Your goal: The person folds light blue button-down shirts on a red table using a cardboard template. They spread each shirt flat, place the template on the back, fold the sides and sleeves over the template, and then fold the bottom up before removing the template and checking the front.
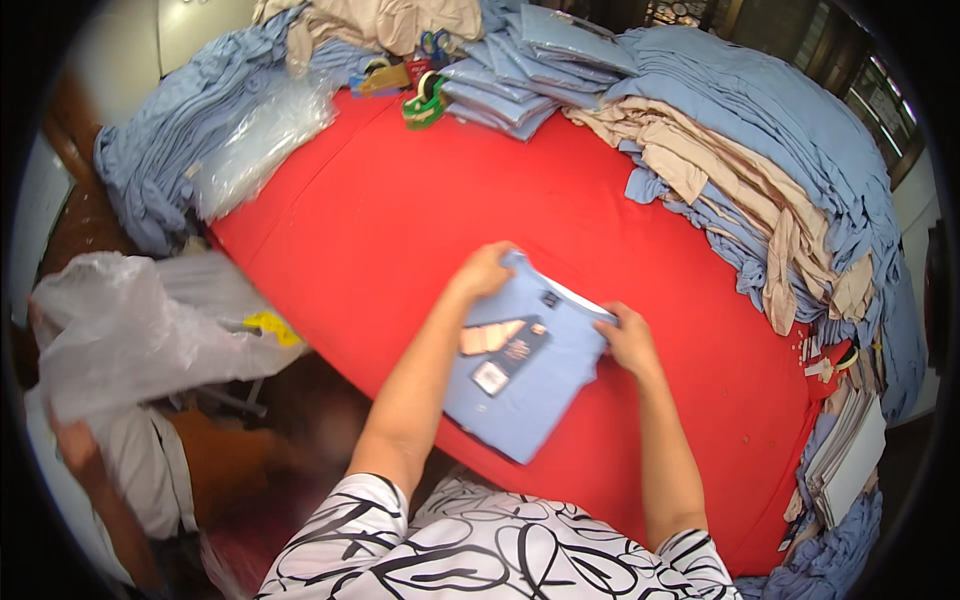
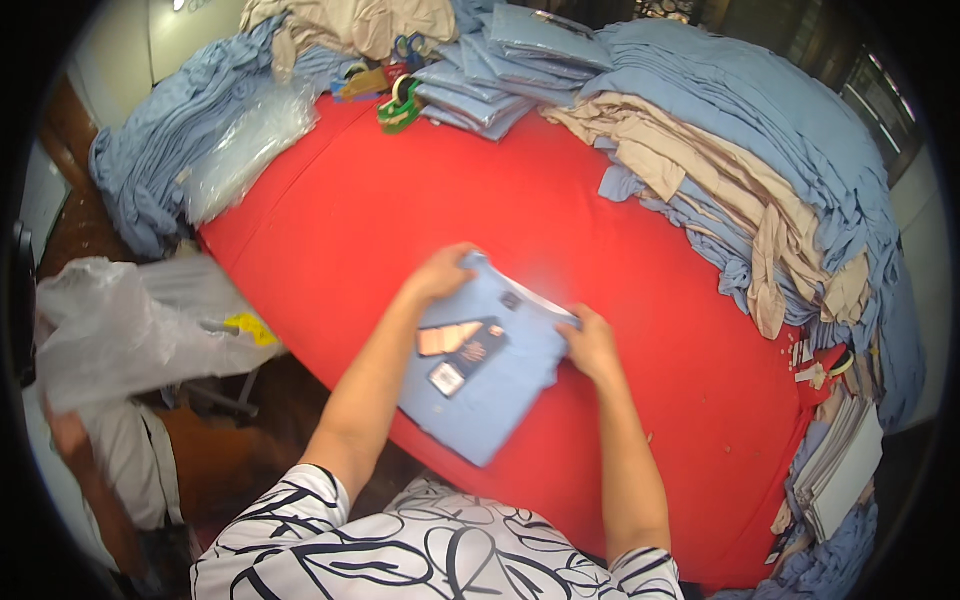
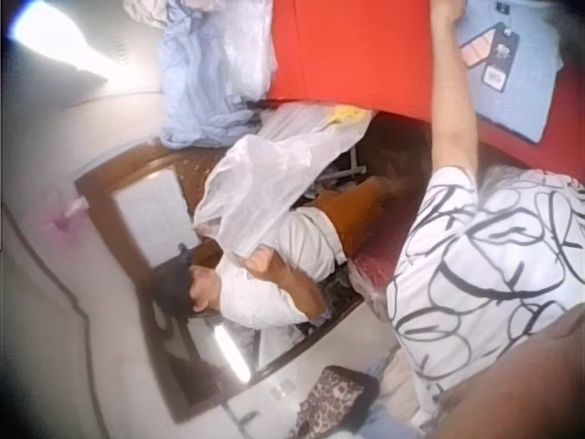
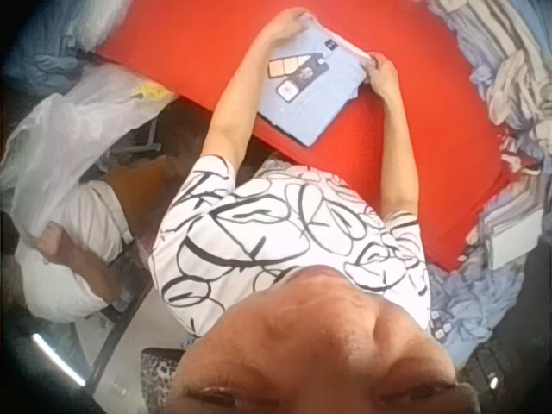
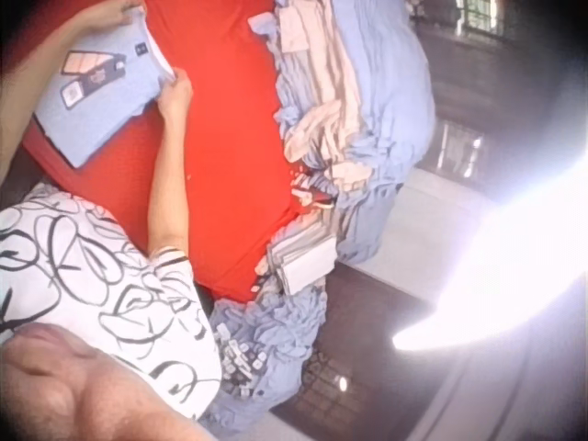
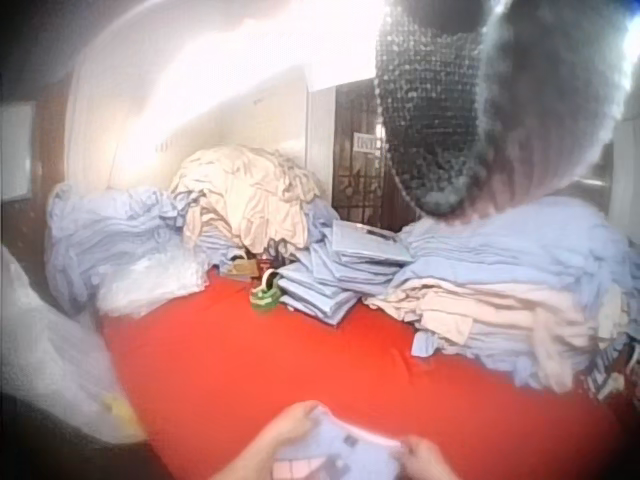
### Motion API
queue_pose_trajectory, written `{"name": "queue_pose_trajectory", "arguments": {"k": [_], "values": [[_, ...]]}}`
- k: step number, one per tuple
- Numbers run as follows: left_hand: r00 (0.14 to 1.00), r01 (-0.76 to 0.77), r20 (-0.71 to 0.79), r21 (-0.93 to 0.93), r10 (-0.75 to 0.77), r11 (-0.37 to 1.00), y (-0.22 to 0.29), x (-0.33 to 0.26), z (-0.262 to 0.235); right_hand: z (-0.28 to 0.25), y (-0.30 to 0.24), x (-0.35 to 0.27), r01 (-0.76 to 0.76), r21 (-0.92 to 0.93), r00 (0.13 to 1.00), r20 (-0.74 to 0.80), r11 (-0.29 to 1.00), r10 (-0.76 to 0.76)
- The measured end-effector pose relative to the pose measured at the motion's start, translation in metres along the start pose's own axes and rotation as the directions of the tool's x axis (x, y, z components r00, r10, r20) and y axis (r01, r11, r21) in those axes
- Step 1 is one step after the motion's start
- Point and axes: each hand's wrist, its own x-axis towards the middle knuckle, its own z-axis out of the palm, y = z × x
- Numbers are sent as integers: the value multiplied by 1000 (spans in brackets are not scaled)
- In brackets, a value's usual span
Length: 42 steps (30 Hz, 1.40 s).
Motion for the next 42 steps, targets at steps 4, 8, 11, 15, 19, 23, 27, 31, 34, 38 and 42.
{"name": "queue_pose_trajectory", "arguments": {"k": [4,8,11,15,19,23,27,31,34,38,42], "values": [[990,36,-139,139,-17,990,-44,103,-101,58,-50,78,276,229,961,-54,933,-271],[956,68,-289,351,39,934,-147,142,-270,51,-135,99,543,-72,840,65,837,-539],[909,128,-414,399,54,908,-159,162,-337,-76,-136,123,606,-306,664,-312,734,-679],[878,148,-475,384,58,911,-131,221,-275,-357,-65,134,-210,-621,226,-782,755,-581],[545,552,-828,472,130,687,-108,197,-229,-460,-47,95,-705,-517,245,-820,485,-517],[526,-397,-753,193,395,897,14,156,-191,-486,-41,91,-595,-639,409,-763,488,-500],[183,-977,-192,77,964,201,253,-21,-84,-483,-15,86,-408,-714,461,-700,569,-546],[-241,-970,-61,-27,968,-243,311,-121,-64,-511,-21,92,-422,-675,406,-738,605,-540],[-177,-984,-125,6,976,-178,302,-145,-65,-515,-36,93,-423,-718,311,-688,553,-655],[37,-999,-407,-26,913,28,287,-177,-68,-479,-59,24,-424,-762,250,-618,490,-746],[624,-769,-475,-515,621,378,269,-162,-12,-423,-34,-105,-321,-889,348,-431,326,-833]]}}
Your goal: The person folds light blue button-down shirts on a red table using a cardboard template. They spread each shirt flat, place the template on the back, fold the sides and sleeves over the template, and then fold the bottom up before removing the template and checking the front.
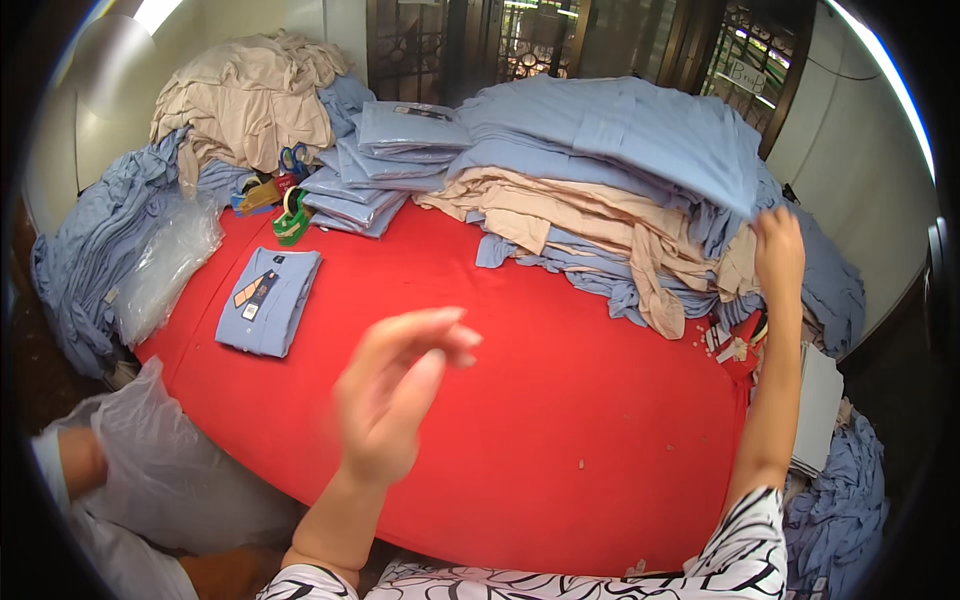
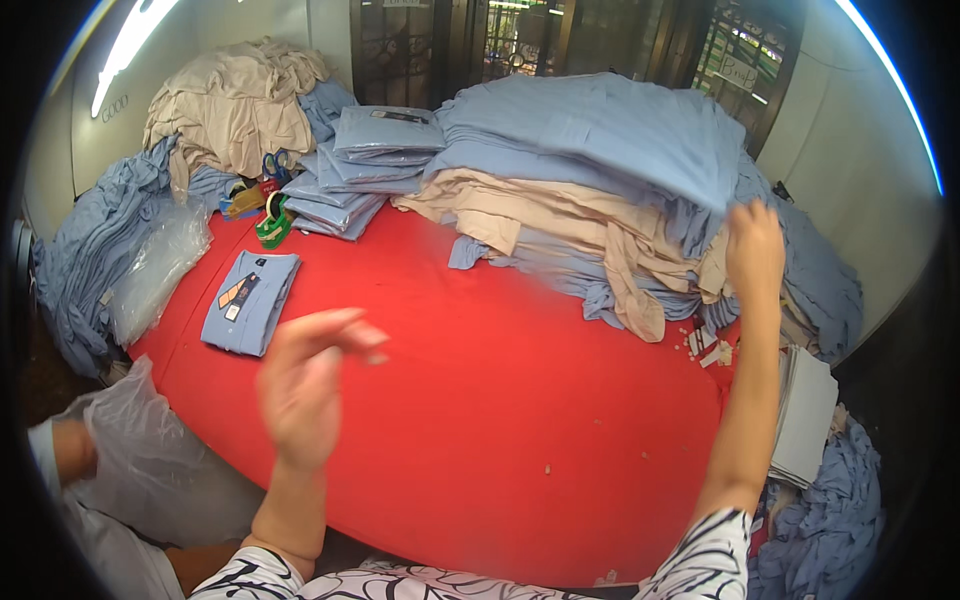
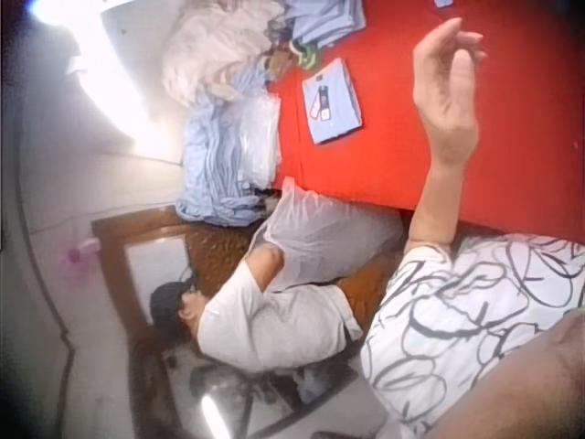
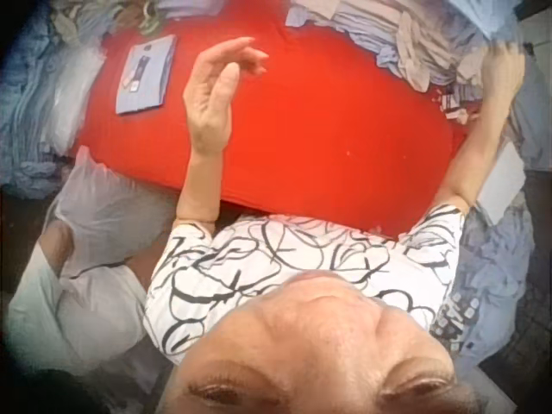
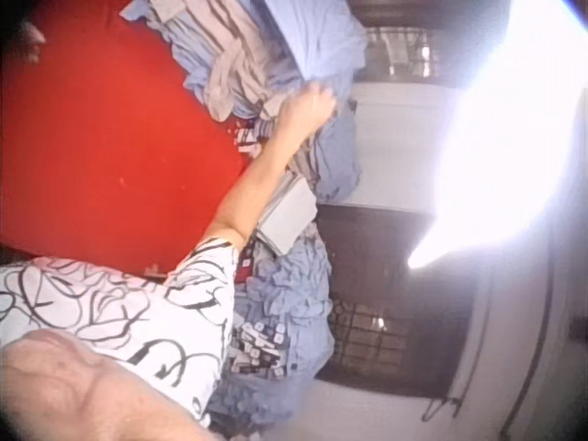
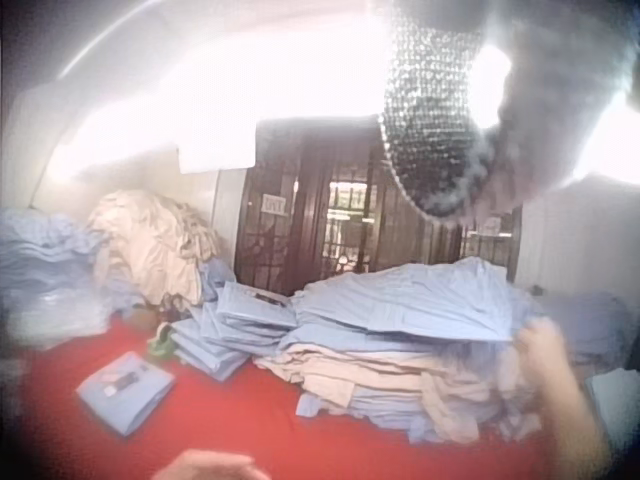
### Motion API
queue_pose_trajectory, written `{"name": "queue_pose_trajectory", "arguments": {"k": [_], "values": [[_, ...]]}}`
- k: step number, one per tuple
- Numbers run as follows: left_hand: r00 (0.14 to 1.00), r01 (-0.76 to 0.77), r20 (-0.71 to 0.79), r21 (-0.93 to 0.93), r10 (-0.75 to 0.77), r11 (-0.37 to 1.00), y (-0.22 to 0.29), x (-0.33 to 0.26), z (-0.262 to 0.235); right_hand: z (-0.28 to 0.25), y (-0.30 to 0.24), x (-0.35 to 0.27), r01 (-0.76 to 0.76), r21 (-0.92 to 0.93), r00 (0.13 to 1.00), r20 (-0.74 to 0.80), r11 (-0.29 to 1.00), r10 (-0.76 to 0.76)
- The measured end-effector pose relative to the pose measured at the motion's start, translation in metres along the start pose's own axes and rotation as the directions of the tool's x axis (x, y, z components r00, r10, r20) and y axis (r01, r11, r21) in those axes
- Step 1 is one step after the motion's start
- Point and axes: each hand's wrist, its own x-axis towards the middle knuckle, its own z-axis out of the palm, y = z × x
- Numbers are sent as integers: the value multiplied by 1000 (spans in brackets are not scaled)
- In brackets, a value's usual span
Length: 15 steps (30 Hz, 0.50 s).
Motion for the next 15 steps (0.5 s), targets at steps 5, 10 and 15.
{"name": "queue_pose_trajectory", "arguments": {"k": [5,10,15], "values": [[850,526,-7,-43,-527,849,-77,-64,29,-156,-141,-122,257,561,907,141,787,-397],[793,470,332,197,-510,860,-222,-199,16,-183,-194,-223,-191,905,744,387,381,-545],[791,464,73,575,-607,674,-250,-326,-108,-134,-149,-308,-715,451,580,810,533,92]]}}
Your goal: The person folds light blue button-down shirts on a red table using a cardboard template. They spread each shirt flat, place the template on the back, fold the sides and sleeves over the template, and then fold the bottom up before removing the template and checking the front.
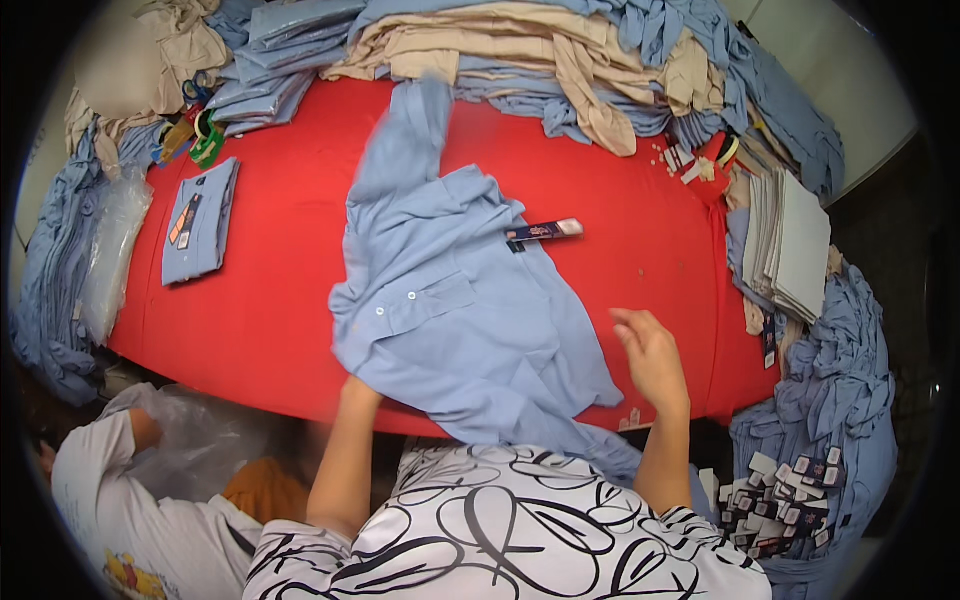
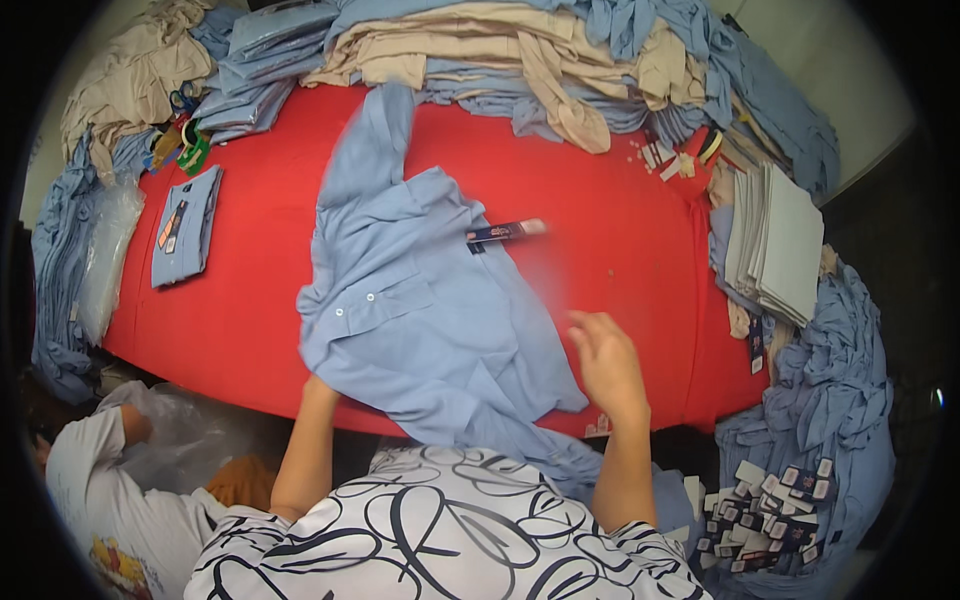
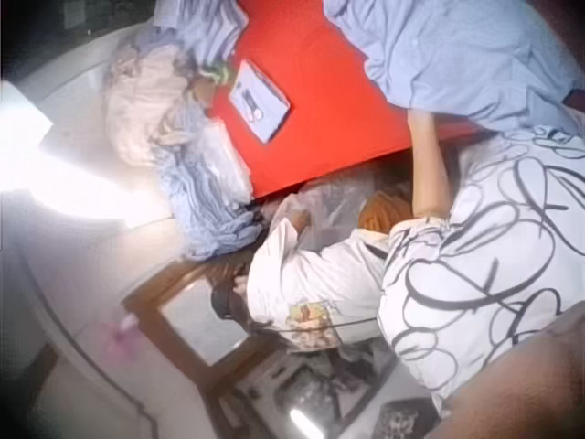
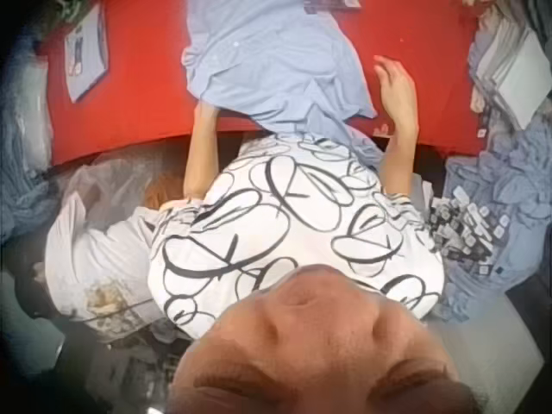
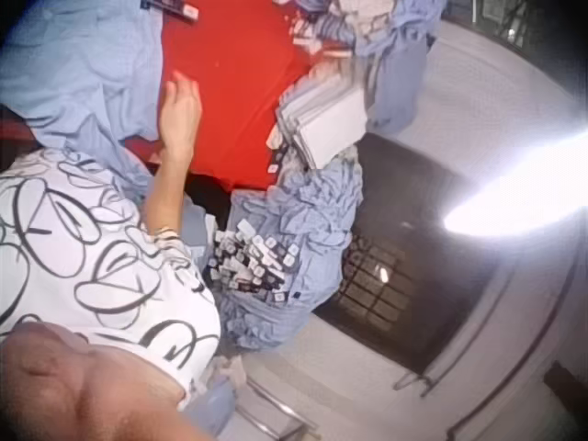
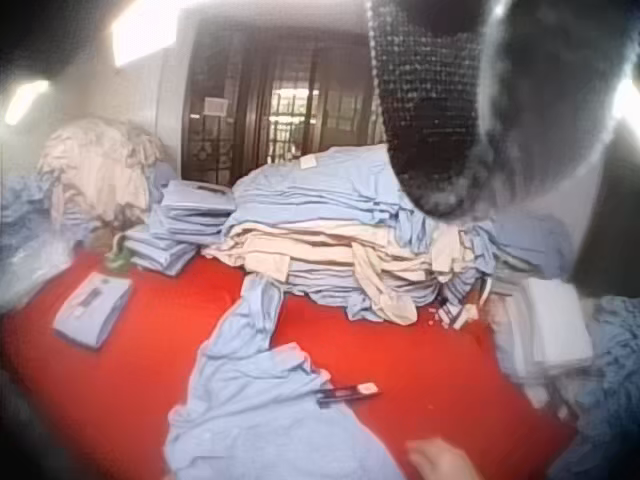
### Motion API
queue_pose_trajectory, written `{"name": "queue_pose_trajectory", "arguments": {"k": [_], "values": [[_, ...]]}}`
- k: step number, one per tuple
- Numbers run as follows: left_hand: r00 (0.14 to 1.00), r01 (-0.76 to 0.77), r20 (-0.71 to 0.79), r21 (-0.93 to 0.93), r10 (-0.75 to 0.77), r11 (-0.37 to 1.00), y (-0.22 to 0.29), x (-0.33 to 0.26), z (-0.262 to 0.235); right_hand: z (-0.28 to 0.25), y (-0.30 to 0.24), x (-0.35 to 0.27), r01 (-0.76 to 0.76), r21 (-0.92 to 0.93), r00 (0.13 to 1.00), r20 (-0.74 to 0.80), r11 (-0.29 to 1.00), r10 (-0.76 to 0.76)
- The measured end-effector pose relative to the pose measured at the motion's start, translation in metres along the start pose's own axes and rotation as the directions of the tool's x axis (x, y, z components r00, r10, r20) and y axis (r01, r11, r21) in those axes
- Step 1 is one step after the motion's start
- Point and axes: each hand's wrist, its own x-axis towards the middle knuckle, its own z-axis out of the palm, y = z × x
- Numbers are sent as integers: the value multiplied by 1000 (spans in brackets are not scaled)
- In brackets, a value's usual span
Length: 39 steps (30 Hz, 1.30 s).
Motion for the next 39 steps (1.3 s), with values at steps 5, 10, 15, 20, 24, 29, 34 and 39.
{"name": "queue_pose_trajectory", "arguments": {"k": [5,10,15,20,24,29,34,39], "values": [[983,106,99,395,-157,913,168,-8,-102,38,47,-33,-110,-278,983,111,954,145],[934,352,-101,79,-344,933,270,-19,-66,65,38,-24,-53,-81,981,183,995,67],[886,-78,462,225,-36,971,295,-18,85,68,3,-16,-280,603,943,317,747,97],[805,369,542,-143,-239,918,258,-31,40,43,51,-29,-122,791,951,-80,599,299],[940,292,189,-875,-284,385,221,-73,-82,-67,119,-72,94,953,801,-244,287,546],[983,13,-29,-974,-180,228,283,-70,-179,-198,127,-73,-75,964,987,35,-257,-158],[999,32,14,-935,-52,353,249,68,-244,-193,75,99,228,958,970,-238,173,41],[750,-593,-657,-716,-70,368,378,126,-374,-274,-64,146,606,750,782,-622,265,-31]]}}
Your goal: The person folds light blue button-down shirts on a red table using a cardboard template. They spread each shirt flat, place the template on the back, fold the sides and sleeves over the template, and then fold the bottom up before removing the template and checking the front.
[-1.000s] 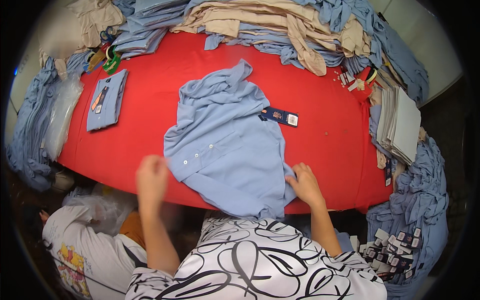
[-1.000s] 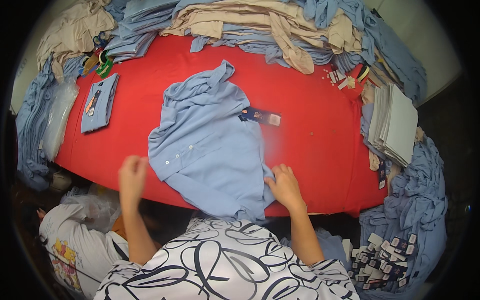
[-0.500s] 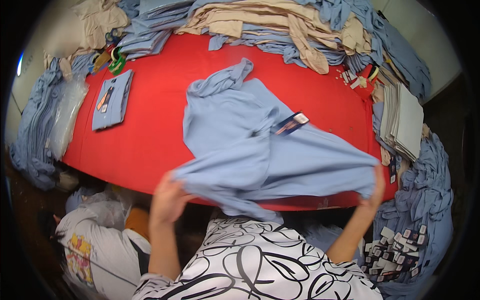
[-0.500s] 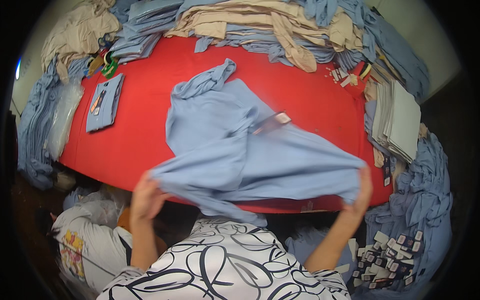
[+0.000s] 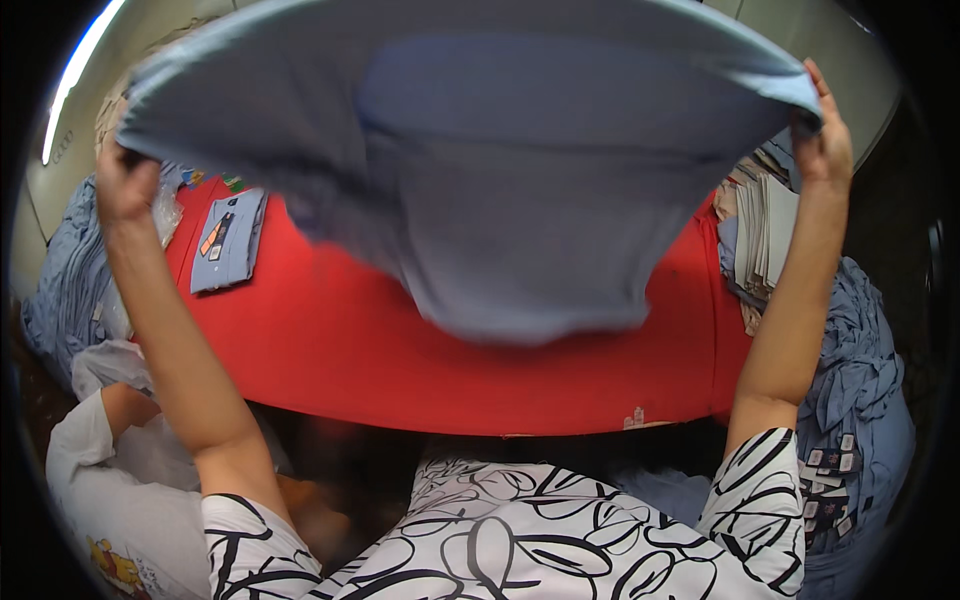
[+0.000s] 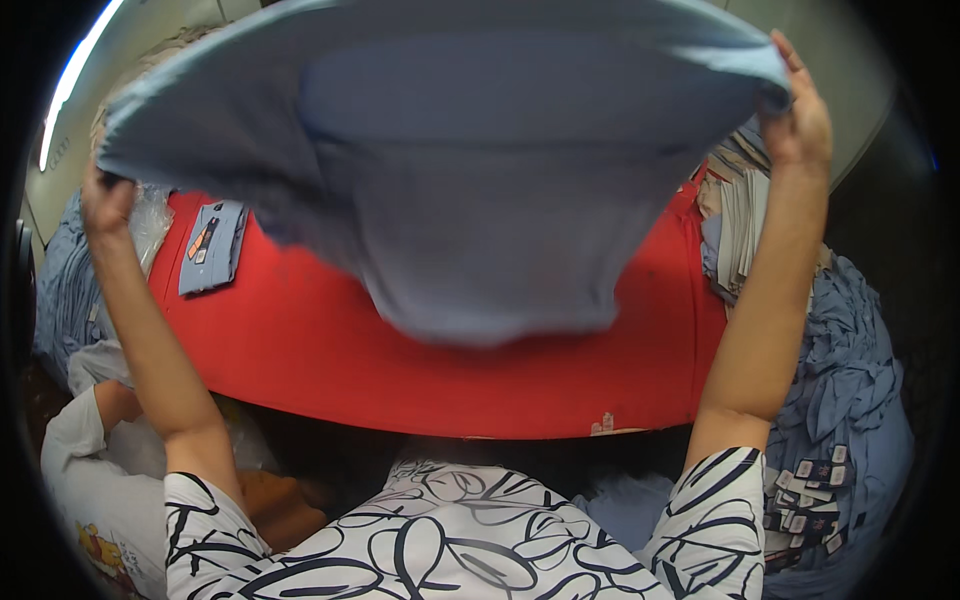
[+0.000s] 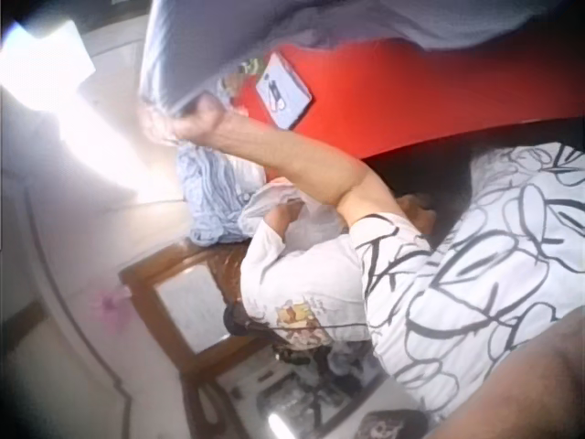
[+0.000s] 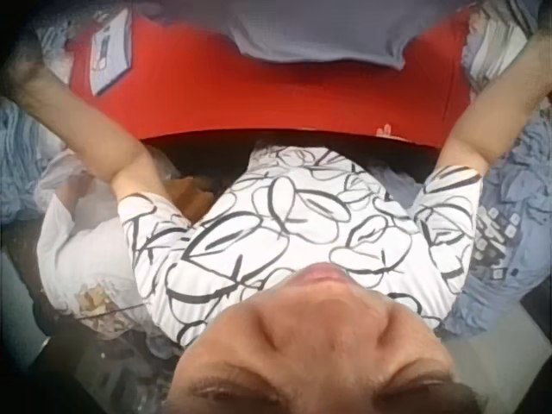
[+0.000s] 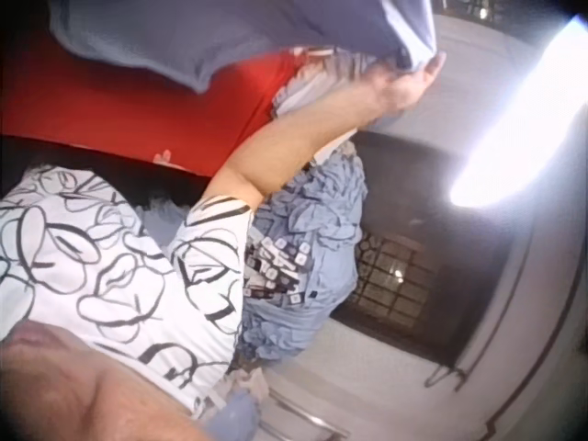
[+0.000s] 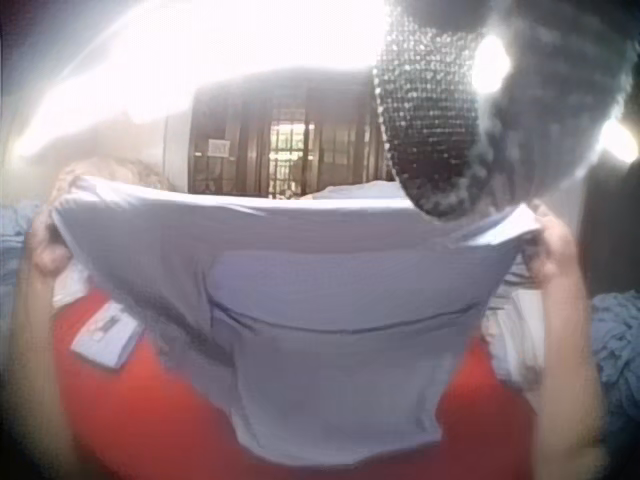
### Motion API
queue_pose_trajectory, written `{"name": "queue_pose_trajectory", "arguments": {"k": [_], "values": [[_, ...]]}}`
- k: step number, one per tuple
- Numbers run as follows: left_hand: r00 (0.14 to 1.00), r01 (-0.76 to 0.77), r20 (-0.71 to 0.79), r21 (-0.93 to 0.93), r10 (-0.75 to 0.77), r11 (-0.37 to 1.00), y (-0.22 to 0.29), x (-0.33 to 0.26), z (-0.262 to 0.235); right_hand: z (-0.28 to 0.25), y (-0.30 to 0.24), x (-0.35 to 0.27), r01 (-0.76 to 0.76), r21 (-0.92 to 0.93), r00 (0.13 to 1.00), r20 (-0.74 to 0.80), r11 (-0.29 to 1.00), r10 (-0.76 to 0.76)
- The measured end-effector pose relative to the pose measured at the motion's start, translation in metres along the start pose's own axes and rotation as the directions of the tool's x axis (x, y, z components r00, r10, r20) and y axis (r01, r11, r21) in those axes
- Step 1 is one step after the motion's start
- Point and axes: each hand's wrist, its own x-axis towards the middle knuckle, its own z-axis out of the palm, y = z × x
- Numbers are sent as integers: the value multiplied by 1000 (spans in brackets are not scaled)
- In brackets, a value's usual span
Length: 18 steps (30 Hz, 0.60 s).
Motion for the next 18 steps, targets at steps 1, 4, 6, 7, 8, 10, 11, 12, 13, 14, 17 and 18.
{"name": "queue_pose_trajectory", "arguments": {"k": [1,4,6,7,8,10,11,12,13,14,17,18], "values": [[979,-96,176,-24,99,995,17,-2,22,-2,-25,12,68,51,993,98,996,-72],[690,-182,721,93,60,979,-20,-42,46,-17,-60,31,-238,219,551,833,946,-54],[753,-171,627,477,-198,862,-101,-56,40,-10,-53,7,-152,215,739,673,965,-33],[781,-144,524,681,-341,718,-133,-60,31,-8,-42,-11,-116,169,827,562,979,1],[794,-101,410,817,-448,568,-151,-67,14,-9,-18,-29,-126,132,888,456,983,53],[813,20,438,637,-383,771,-157,-87,0,-26,-1,-71,-176,8,942,293,984,166],[841,112,389,555,-376,824,-147,-109,5,-43,6,-90,-217,-44,952,209,975,222],[862,221,325,449,-389,866,-137,-94,-34,-47,18,-113,-265,-47,951,151,963,269],[839,282,330,414,-432,865,-132,-107,-45,-54,30,-137,-298,-34,954,30,954,299],[810,348,347,365,-473,864,-131,-125,-54,-91,35,-151,-377,-60,924,49,924,380],[827,332,193,589,-528,736,-120,-171,-106,-119,43,-213,-537,-142,843,-136,832,521],[834,286,215,620,-509,731,-115,-192,-117,-132,45,-231,-570,-151,820,-168,808,547]]}}
